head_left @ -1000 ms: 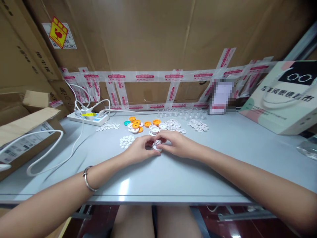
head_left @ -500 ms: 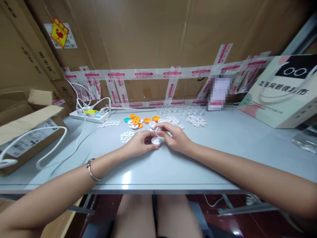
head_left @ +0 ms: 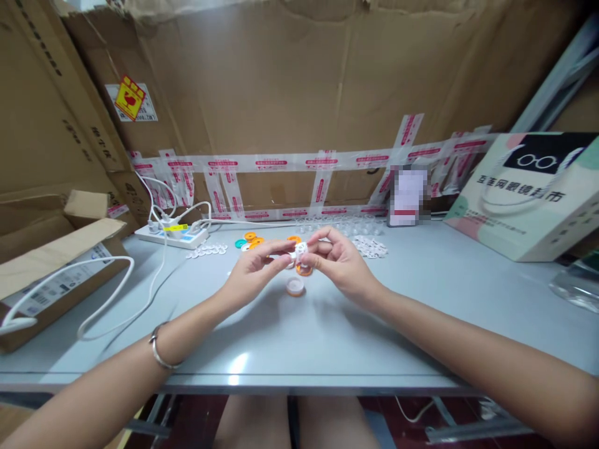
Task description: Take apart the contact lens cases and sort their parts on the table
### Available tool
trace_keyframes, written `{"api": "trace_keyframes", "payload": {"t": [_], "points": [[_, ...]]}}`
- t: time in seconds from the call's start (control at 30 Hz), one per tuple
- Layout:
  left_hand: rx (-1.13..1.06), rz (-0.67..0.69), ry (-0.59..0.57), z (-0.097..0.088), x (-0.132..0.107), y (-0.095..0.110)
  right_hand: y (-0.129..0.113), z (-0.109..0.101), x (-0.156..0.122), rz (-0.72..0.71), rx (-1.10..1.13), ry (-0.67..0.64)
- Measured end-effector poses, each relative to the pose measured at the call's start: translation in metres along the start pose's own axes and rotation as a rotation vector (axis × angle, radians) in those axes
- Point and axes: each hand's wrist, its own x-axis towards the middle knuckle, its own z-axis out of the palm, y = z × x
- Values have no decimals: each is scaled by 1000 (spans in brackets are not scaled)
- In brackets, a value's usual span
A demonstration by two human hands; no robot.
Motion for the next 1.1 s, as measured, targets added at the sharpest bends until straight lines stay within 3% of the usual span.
{"api": "trace_keyframes", "payload": {"t": [0.13, 0.33, 0.5, 0.73, 0.97, 1.1], "points": [[-99, 19, 10, 0, 0, 11, -7, 9, -2, 15, 57, -38], [-130, -8, 78, -1, -1, 8, -6, 9, -2, 100, -7, 4], [219, 182, 161, -3, -3, 8, -2, 3, 0, 82, -101, 51], [663, 547, 122, 1, -2, -6, 0, -1, -1, 97, -161, 15], [896, 712, 160, 5, -5, -7, 6, -1, -2, 44, -242, 26], [955, 775, 173, 7, -5, -11, 13, 0, 0, 117, -158, 72]]}}
